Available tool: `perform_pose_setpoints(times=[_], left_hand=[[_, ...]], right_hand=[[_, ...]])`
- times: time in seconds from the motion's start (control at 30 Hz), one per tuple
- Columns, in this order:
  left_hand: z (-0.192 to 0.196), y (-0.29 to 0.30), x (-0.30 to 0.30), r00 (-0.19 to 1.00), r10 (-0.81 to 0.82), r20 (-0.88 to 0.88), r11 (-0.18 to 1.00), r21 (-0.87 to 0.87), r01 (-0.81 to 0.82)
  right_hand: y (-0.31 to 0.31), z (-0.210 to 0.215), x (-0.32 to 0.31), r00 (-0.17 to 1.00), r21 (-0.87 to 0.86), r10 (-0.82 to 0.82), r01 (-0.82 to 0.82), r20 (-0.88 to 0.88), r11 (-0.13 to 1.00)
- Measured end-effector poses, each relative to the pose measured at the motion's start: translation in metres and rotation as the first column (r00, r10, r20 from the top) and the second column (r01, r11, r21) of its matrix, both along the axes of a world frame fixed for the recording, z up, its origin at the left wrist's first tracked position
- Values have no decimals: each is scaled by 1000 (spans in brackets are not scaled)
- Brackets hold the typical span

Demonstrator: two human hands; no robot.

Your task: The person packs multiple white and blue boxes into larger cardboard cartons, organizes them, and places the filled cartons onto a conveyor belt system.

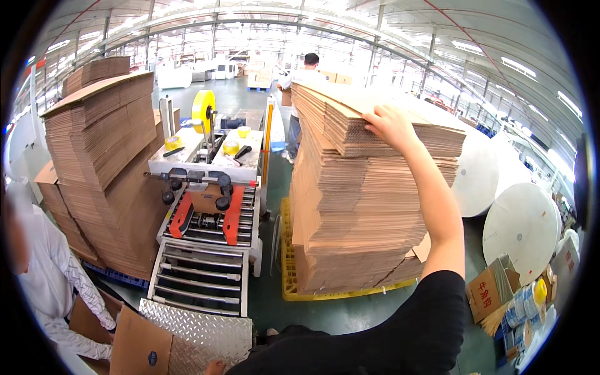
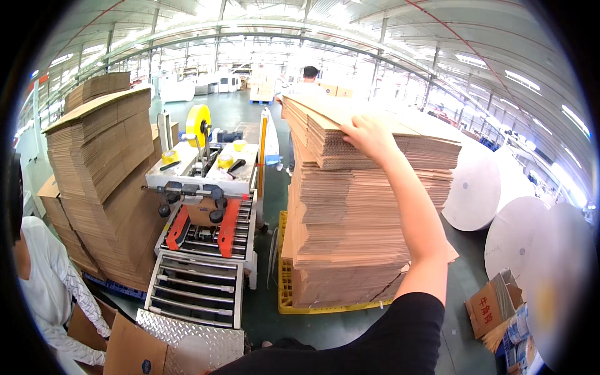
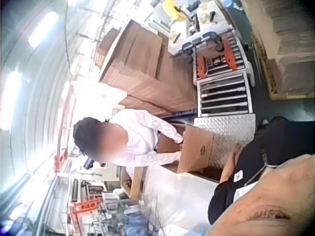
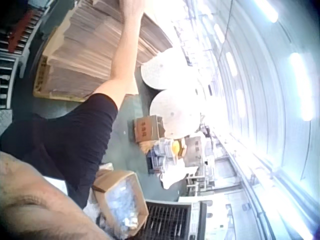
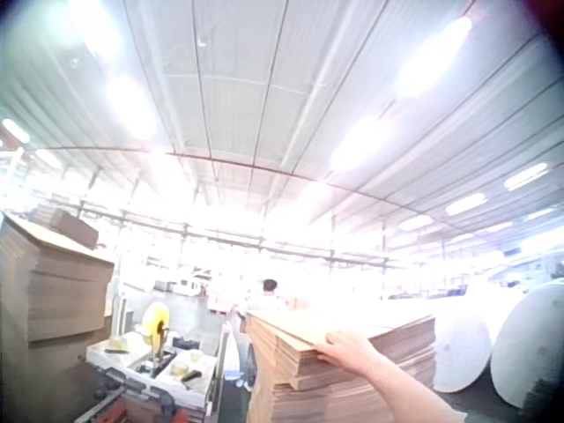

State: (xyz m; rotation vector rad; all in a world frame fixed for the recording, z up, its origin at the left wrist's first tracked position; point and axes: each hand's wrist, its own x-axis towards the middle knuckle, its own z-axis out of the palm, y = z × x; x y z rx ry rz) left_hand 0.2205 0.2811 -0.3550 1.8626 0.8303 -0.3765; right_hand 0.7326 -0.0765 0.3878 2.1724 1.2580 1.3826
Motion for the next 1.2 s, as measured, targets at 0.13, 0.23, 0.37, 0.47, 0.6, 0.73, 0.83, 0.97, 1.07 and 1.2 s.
perform_pose_setpoints(times=[0.13, 0.23, 0.37, 0.47, 0.6, 0.73, 0.83, 0.97, 1.07, 1.2], left_hand=[[-4, -5, -14, 998, 55, 12, 998, -21, -55], [-12, -12, -42, 991, 57, 120, 998, 20, -60], [115, -10, -9, 944, -49, 326, 930, 359, -76], [287, -22, 17, 775, -180, 605, 742, 601, -297], [454, -55, 35, 585, -337, 738, 511, 665, -544], [488, -61, 20, 726, -141, 673, 342, 722, -602], [470, -61, 2, 826, 213, 521, 399, 726, -561], [443, -46, -45, 891, 453, 20, 588, 744, -316], [458, -6, -39, 885, 460, -73, 666, 688, -289], [446, 54, -82, 861, 482, 165, 771, 386, -506]], right_hand=[[-79, -17, 17, 985, 540, -17, 108, -170, 834], [-94, -17, 23, 988, 665, 14, 91, -151, 741], [45, -30, -68, 911, 297, 331, -395, 245, 869], [148, -58, -162, 810, 96, 435, -506, 393, 857], [246, -154, -237, 633, -108, 773, -766, 47, 634], [312, -250, -329, 23, 171, 895, -979, -446, 111], [345, -313, -349, -122, 300, 840, -953, -529, 51], [366, -312, -282, -49, 314, 760, -926, -648, 208], [381, -347, -212, 68, 332, 848, -902, -526, 278], [390, -347, -204, -111, 376, 830, -918, -547, 125]])
